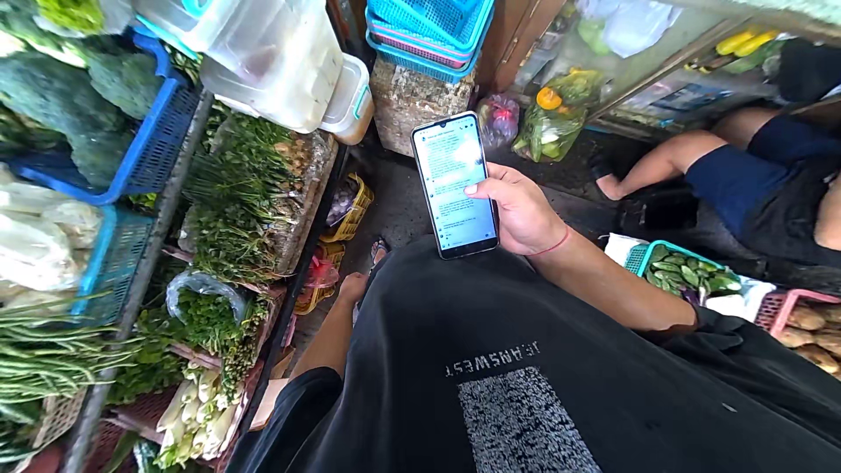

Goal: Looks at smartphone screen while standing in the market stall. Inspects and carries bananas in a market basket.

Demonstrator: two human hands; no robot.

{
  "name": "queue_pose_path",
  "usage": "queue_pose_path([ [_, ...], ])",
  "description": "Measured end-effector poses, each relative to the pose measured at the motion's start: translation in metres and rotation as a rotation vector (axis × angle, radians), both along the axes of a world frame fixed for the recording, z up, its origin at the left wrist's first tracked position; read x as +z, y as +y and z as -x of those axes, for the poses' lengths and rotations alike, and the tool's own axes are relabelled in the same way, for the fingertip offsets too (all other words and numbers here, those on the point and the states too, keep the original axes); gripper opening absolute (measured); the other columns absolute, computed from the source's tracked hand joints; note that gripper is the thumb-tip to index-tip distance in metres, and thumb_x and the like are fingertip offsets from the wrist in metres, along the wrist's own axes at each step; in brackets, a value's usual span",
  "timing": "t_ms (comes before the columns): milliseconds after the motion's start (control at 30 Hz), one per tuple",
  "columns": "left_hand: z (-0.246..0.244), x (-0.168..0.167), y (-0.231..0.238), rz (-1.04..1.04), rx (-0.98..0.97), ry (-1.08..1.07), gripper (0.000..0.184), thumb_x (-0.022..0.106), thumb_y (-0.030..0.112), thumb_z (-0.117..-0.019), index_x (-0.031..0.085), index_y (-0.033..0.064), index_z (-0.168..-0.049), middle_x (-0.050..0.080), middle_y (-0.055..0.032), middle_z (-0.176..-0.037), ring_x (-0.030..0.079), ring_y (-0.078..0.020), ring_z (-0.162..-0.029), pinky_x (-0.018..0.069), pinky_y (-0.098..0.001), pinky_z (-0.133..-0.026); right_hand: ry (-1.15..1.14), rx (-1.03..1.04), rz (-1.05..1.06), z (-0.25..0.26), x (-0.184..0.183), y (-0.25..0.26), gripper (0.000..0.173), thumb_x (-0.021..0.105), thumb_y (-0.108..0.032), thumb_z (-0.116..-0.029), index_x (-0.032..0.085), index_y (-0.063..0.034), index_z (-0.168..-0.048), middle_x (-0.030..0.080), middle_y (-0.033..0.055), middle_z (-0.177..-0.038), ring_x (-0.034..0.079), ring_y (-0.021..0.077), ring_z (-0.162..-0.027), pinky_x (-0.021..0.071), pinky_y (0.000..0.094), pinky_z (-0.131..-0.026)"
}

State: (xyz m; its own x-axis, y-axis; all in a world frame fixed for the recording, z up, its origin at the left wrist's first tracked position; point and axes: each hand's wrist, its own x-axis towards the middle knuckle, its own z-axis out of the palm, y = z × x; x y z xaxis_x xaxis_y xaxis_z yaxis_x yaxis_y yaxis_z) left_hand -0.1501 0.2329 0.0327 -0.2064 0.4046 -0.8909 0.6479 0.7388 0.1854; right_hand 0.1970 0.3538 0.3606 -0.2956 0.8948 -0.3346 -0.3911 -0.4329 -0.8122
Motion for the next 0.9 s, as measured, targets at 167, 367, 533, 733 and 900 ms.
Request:
queue_pose_path([
  [167, 0.000, 0.007, -0.001, 0.010, 0.011, 0.004, 0.048, 0.052, 0.047, -0.1035, 0.068, 0.0053, -0.120, 0.069, -0.0202, -0.117, 0.067, -0.0342, -0.107, 0.0512, -0.0577, -0.092, 0.009, 0.013, -0.007, 0.002, 0.000, -0.001, 0.026, 0.045, -0.010, -0.1014, 0.065, -0.0038, -0.116, 0.074, 0.0127, -0.099, 0.075, 0.0183, -0.085, 0.0643, 0.0375, -0.076],
  [367, 0.002, 0.003, -0.006, -0.015, 0.037, -0.011, 0.047, 0.052, 0.045, -0.1033, 0.068, 0.0037, -0.120, 0.069, -0.0216, -0.116, 0.066, -0.0356, -0.108, 0.0511, -0.0593, -0.093, 0.038, 0.054, -0.019, 0.004, -0.001, 0.000, 0.033, 0.039, -0.023, -0.1088, 0.062, -0.0055, -0.125, 0.074, 0.0127, -0.106, 0.074, 0.0198, -0.093, 0.0639, 0.0400, -0.082],
  [533, 0.003, -0.001, -0.008, -0.023, 0.033, -0.009, 0.048, 0.051, 0.045, -0.1037, 0.069, 0.0042, -0.120, 0.069, -0.0215, -0.118, 0.066, -0.0363, -0.112, 0.0502, -0.0602, -0.096, 0.029, 0.059, -0.028, 0.005, -0.003, 0.002, 0.034, 0.037, -0.024, -0.1094, 0.062, -0.0058, -0.124, 0.074, 0.0117, -0.106, 0.074, 0.0192, -0.094, 0.0637, 0.0400, -0.083],
  [733, 0.000, 0.002, -0.007, -0.017, 0.021, -0.016, 0.050, 0.049, 0.046, -0.1049, 0.068, 0.0032, -0.120, 0.068, -0.0222, -0.118, 0.066, -0.0365, -0.110, 0.0501, -0.0598, -0.095, 0.034, 0.057, -0.027, 0.004, -0.008, 0.006, 0.042, 0.031, -0.032, -0.1114, 0.062, -0.0064, -0.124, 0.073, 0.0124, -0.109, 0.073, 0.0207, -0.099, 0.0625, 0.0419, -0.086],
  [900, 0.003, -0.015, -0.005, -0.009, 0.019, -0.009, 0.047, 0.051, 0.046, -0.1041, 0.069, 0.0050, -0.119, 0.069, -0.0214, -0.115, 0.067, -0.0356, -0.105, 0.0519, -0.0589, -0.091, 0.032, 0.060, -0.032, 0.002, -0.007, 0.009, 0.047, 0.027, -0.036, -0.1119, 0.063, -0.0080, -0.126, 0.073, 0.0123, -0.112, 0.073, 0.0214, -0.101, 0.0621, 0.0437, -0.087],
])
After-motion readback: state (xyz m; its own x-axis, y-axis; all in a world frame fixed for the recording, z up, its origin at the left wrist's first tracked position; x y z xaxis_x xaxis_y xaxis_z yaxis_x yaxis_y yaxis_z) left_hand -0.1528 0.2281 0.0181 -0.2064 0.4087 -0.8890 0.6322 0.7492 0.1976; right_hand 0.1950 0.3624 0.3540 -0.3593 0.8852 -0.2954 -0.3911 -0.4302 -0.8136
